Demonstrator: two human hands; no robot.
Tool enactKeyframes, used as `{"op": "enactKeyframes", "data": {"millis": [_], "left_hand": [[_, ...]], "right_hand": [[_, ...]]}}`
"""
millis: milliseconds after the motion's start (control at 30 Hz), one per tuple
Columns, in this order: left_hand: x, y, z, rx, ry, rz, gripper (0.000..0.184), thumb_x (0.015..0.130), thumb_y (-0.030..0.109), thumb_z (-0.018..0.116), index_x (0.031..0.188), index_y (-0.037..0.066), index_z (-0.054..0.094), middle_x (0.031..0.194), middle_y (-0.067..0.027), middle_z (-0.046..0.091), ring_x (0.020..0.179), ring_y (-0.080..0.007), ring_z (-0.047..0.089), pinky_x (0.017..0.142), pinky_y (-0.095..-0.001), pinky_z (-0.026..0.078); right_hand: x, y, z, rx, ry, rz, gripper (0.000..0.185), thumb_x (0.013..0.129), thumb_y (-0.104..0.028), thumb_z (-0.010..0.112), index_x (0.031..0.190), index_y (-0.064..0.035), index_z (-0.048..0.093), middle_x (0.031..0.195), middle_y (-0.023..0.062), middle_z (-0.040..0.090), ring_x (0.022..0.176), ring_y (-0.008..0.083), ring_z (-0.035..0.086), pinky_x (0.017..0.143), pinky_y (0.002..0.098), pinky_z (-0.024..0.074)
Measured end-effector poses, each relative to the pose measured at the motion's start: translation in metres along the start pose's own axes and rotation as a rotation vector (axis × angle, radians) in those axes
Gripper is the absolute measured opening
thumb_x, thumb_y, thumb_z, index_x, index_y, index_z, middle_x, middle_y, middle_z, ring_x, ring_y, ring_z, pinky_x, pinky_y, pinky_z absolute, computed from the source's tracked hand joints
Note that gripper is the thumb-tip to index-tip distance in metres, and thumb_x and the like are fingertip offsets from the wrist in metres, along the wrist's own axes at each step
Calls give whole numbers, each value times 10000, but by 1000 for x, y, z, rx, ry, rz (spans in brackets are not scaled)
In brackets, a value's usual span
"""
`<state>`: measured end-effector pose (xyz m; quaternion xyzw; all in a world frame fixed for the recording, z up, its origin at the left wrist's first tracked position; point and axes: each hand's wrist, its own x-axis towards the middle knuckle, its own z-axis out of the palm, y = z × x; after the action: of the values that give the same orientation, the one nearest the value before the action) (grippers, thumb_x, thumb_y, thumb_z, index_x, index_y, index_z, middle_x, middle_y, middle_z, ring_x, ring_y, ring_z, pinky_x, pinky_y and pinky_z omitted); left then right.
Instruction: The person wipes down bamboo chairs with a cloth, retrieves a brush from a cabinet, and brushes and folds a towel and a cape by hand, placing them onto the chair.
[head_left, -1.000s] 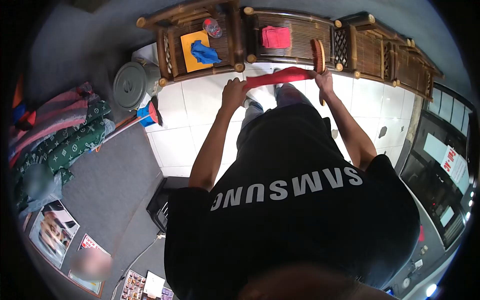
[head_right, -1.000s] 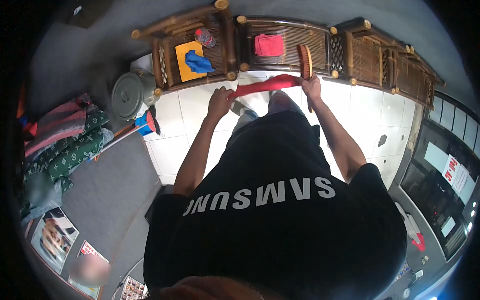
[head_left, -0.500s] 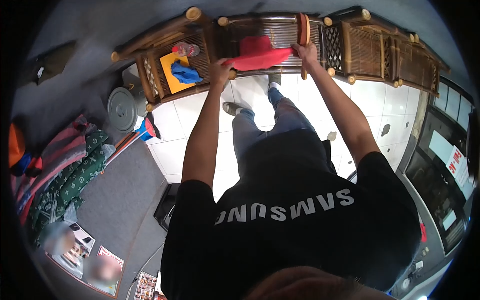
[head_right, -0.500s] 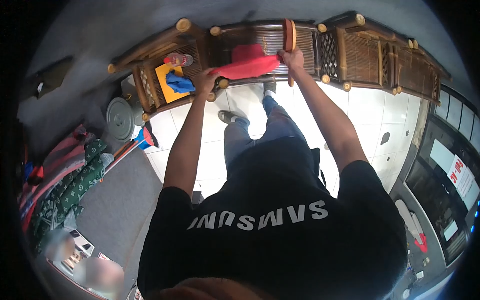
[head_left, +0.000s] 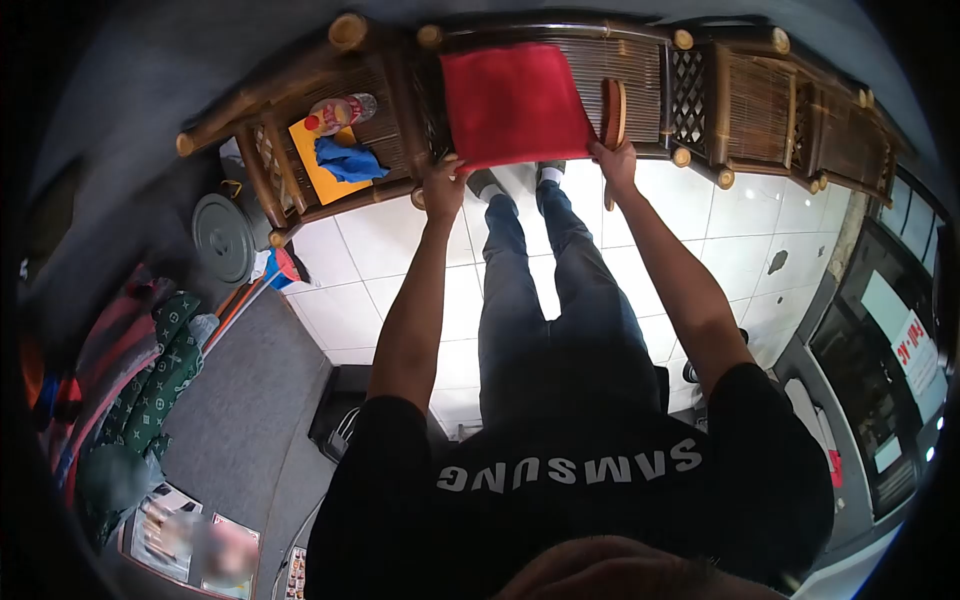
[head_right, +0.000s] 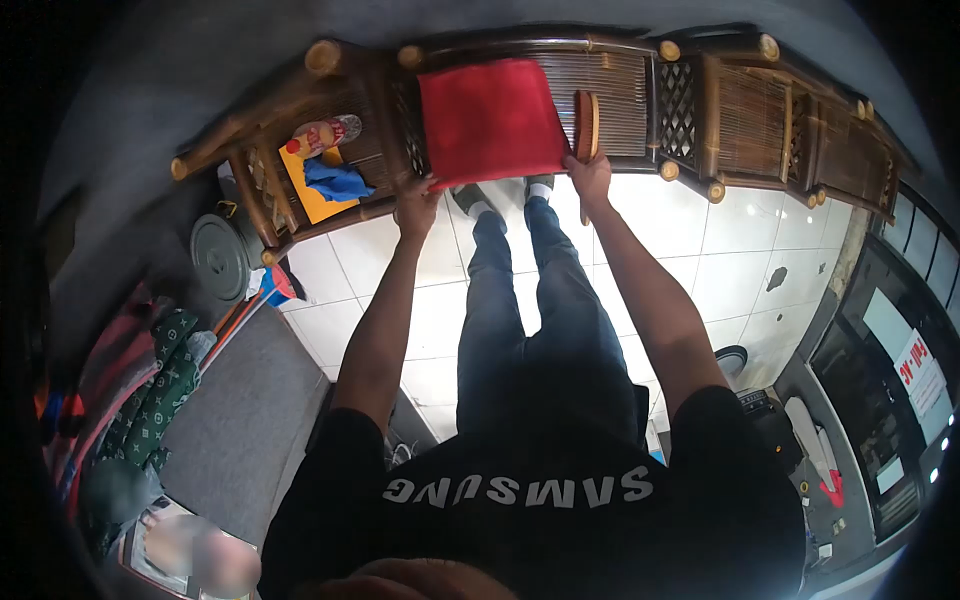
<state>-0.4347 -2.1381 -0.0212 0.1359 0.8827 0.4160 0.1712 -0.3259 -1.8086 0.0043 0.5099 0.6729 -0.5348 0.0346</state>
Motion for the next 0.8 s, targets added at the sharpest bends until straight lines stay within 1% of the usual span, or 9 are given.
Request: {"op": "enactKeyframes", "data": {"millis": [33, 67, 233, 367, 433, 533, 600, 700, 800], "left_hand": [[-4, -17, 11, 40, -55, -54, 236, 848, 200, 770, 1039, 61, 752, 965, -164, 730, 897, -291, 706, 799, -370, 540], [-9, -29, 20, 80, -111, -112, 248, 849, 218, 771, 1043, 66, 752, 972, -163, 729, 905, -298, 705, 801, -370, 540], [-15, -71, 47, 175, -225, -245, 319, 850, 340, 764, 1046, 88, 755, 959, -170, 728, 921, -326, 700, 790, -384, 540], [23, -58, 40, 113, -228, -283, 345, 876, 368, 731, 1088, 96, 740, 922, -178, 727, 918, -325, 703, 781, -400, 541], [51, -40, 28, 139, -255, -344, 361, 886, 370, 720, 1107, 85, 727, 909, -185, 724, 903, -327, 706, 769, -401, 542], [97, -68, 40, 206, -137, -268, 396, 886, 377, 719, 1125, 62, 702, 917, -174, 728, 891, -314, 710, 759, -389, 542], [131, -39, 21, 136, -163, -218, 409, 885, 374, 714, 1127, 45, 684, 934, -171, 730, 892, -297, 712, 769, -387, 544], [167, -47, 24, -5, -138, -234, 391, 892, 354, 702, 1133, 48, 676, 951, -172, 731, 916, -294, 709, 797, -393, 548], [175, -55, 43, 44, 166, -136, 439, 908, 442, 673, 1190, 106, 666, 937, -123, 745, 841, -269, 722, 769, -384, 546]], "right_hand": [[4, 18, 6, -14, -5, 65, 299, 789, -89, 740, 1022, 15, 585, 843, 77, 658, 754, 154, 646, 641, 311, 538], [10, 36, 11, 18, -25, 34, 327, 750, -116, 750, 1002, 14, 588, 831, 104, 674, 656, 171, 660, 578, 320, 545], [28, 68, 26, -17, -13, 132, 321, 779, -97, 757, 1027, 21, 591, 844, 97, 677, 718, 177, 672, 617, 314, 557], [50, 46, 32, 1, -28, 136, 309, 794, -94, 761, 1026, 27, 598, 837, 97, 687, 739, 177, 673, 629, 319, 551], [77, 53, 39, 53, -11, 40, 284, 785, -100, 755, 989, 44, 620, 816, 106, 695, 710, 182, 667, 618, 317, 533], [105, 14, 49, 63, 2, 18, 257, 781, -89, 745, 965, 53, 634, 805, 108, 695, 702, 187, 666, 616, 316, 527], [123, -9, 60, 154, 27, 3, 249, 777, -81, 742, 956, 60, 641, 797, 107, 694, 706, 193, 668, 620, 315, 529], [172, -9, 76, 132, -10, 36, 275, 788, -115, 750, 986, 36, 633, 816, 105, 700, 711, 205, 672, 628, 319, 534], [197, 8, 91, 155, 104, -93, 329, 794, -189, 769, 1021, 0, 624, 829, 111, 704, 715, 221, 682, 644, 324, 541]]}}
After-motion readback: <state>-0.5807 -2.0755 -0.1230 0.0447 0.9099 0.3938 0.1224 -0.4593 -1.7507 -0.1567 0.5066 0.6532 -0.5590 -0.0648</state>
